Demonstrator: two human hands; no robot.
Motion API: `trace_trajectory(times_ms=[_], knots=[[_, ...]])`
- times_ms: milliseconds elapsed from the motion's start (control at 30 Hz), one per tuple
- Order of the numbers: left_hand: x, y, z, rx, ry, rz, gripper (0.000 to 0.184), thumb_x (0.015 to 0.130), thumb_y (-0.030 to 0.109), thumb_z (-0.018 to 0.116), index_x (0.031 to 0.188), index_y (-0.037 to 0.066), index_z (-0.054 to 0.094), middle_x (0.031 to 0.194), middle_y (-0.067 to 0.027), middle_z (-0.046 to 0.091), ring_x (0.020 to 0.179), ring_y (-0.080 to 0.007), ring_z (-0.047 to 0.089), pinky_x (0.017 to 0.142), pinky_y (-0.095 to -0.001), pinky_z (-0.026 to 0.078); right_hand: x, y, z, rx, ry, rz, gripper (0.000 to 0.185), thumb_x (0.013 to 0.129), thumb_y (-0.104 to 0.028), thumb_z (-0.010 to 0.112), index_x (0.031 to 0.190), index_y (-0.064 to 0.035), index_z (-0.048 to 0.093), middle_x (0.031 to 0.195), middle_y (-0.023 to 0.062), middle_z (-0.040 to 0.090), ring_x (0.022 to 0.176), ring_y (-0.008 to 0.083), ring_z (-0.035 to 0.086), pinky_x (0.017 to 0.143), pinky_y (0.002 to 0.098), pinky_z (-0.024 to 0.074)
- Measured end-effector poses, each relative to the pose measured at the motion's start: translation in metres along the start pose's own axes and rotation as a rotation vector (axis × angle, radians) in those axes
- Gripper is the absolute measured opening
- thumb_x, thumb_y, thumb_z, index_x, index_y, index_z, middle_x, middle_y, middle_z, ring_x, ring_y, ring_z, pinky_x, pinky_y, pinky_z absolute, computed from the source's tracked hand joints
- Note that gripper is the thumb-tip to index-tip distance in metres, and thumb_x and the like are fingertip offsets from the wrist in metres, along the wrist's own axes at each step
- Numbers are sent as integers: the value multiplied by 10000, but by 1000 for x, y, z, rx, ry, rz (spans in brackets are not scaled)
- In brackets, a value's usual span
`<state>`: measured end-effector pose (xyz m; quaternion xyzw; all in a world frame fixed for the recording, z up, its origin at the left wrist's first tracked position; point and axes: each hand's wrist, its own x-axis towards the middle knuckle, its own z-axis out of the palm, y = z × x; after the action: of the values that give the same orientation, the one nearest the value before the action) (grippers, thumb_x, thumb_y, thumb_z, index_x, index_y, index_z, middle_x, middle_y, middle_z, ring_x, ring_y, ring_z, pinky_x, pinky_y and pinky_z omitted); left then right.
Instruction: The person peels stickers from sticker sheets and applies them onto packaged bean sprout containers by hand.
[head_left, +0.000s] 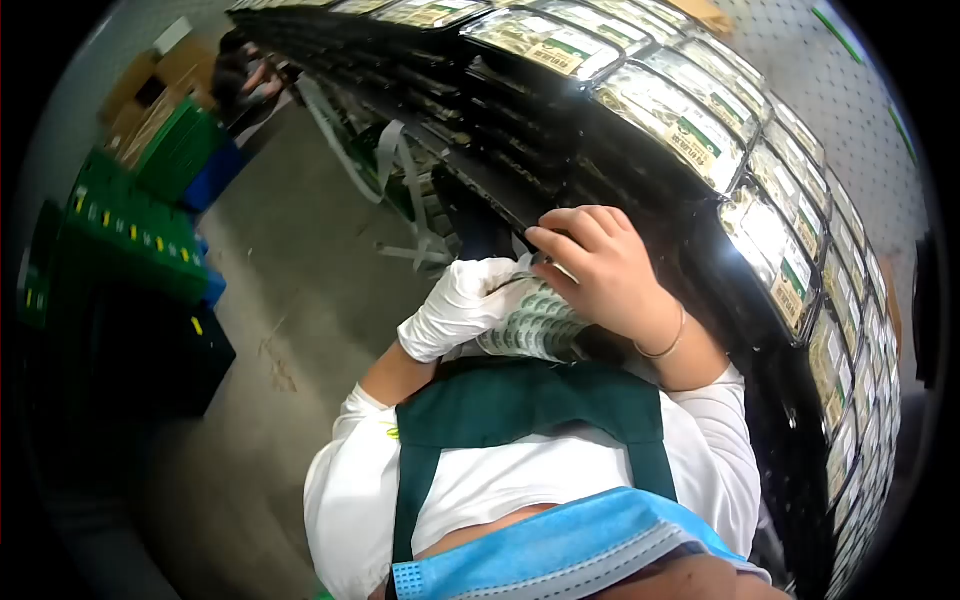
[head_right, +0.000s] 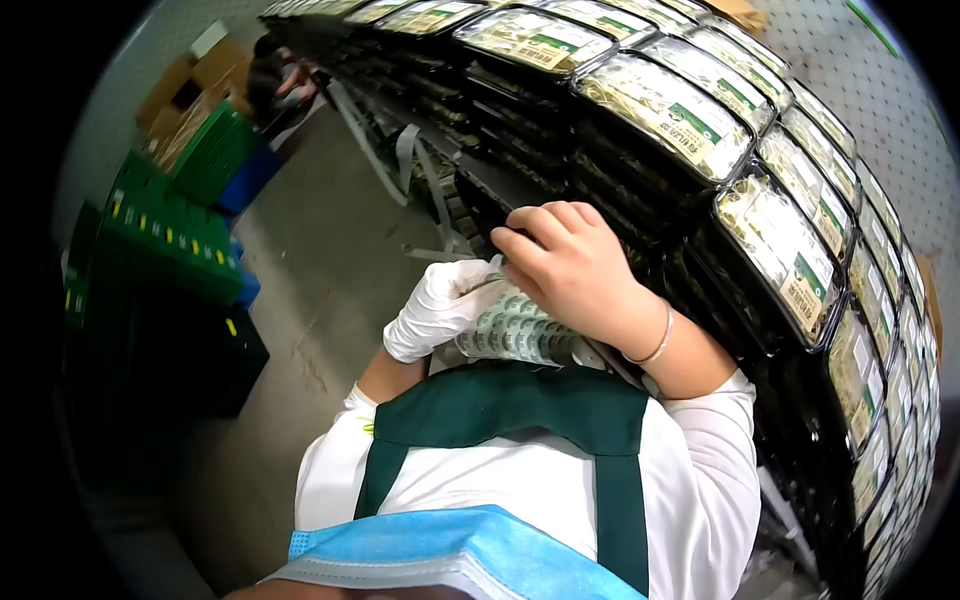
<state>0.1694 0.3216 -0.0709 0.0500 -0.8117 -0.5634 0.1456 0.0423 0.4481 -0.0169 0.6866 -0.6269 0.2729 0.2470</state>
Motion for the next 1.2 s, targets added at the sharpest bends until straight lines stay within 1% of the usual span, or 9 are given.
trace_trajectory(times_ms=[67, 233, 367, 433, 667, 900, 1033, 1100, 1200], knots=[[25, -10, -4, -123, -54, 85, 123, 761, 91, 575, 831, -11, 571, 642, -135, 561, 513, -149, 482, 509, -265, 413, 4, 4, -1, -119, -46, 79, 162, 626, -123, 627, 764, -108, 544, 723, -6, 508, 673, 164, 491, 635, 275, 382], [75, -15, -46, -52, -317, 246, 111, 737, 89, 580, 817, 13, 568, 663, -149, 556, 529, -207, 516, 515, -271, 417, 31, 7, 4, -300, -90, 204, 148, 622, -98, 621, 741, -105, 533, 693, -6, 508, 677, 160, 500, 637, 278, 388], [103, -18, -70, -82, -481, 180, 124, 735, 56, 557, 847, 5, 573, 664, -128, 570, 568, -141, 535, 546, -252, 426, 43, 9, 20, -305, -92, 310, 136, 625, -71, 608, 727, -99, 524, 672, -2, 504, 664, 164, 500, 630, 281, 390], [112, -23, -70, -224, -506, 124, 50, 767, 31, 554, 785, -5, 584, 593, 28, 511, 552, -26, 409, 495, -202, 383, 46, 8, 21, -301, -105, 375, 127, 616, -64, 612, 700, -97, 521, 663, 14, 512, 664, 178, 505, 615, 292, 389], [140, -40, -75, -496, -699, -94, 85, 779, 26, 560, 848, -9, 597, 748, -4, 595, 664, -31, 503, 586, -178, 415, 53, 16, 11, -134, 88, 668, 198, 636, -15, 636, 817, -66, 576, 765, 41, 574, 704, 208, 523, 654, 303, 429], [144, -41, -68, -462, -684, -41, 92, 797, 55, 550, 839, -17, 589, 688, 6, 575, 615, -31, 460, 542, -194, 402, 54, 16, 11, -89, -139, 706, 294, 632, -31, 645, 902, -89, 544, 690, 2, 551, 666, 195, 498, 625, 307, 405], [146, -49, -66, -661, -641, -116, 94, 796, 33, 545, 855, -17, 599, 731, -8, 597, 644, -26, 500, 571, -176, 419, 52, 38, -26, 159, 357, 896, 357, 691, -28, 617, 1020, -61, 482, 676, 47, 549, 624, 204, 536, 601, 297, 443], [147, -50, -68, -608, -661, -151, 91, 791, 41, 553, 840, -16, 605, 722, -3, 600, 637, -21, 494, 560, -171, 413, 56, 72, -45, -74, 304, 944, 327, 748, -58, 592, 1048, -23, 466, 703, 53, 574, 669, 117, 550, 611, 203, 436], [147, -54, -67, -615, -666, -156, 96, 792, 41, 550, 847, -19, 602, 730, -4, 605, 642, -16, 495, 557, -170, 413, 59, 98, -38, -384, 12, 1035, 303, 776, -108, 550, 1053, -31, 455, 681, 69, 569, 639, 144, 550, 599, 279, 446]])
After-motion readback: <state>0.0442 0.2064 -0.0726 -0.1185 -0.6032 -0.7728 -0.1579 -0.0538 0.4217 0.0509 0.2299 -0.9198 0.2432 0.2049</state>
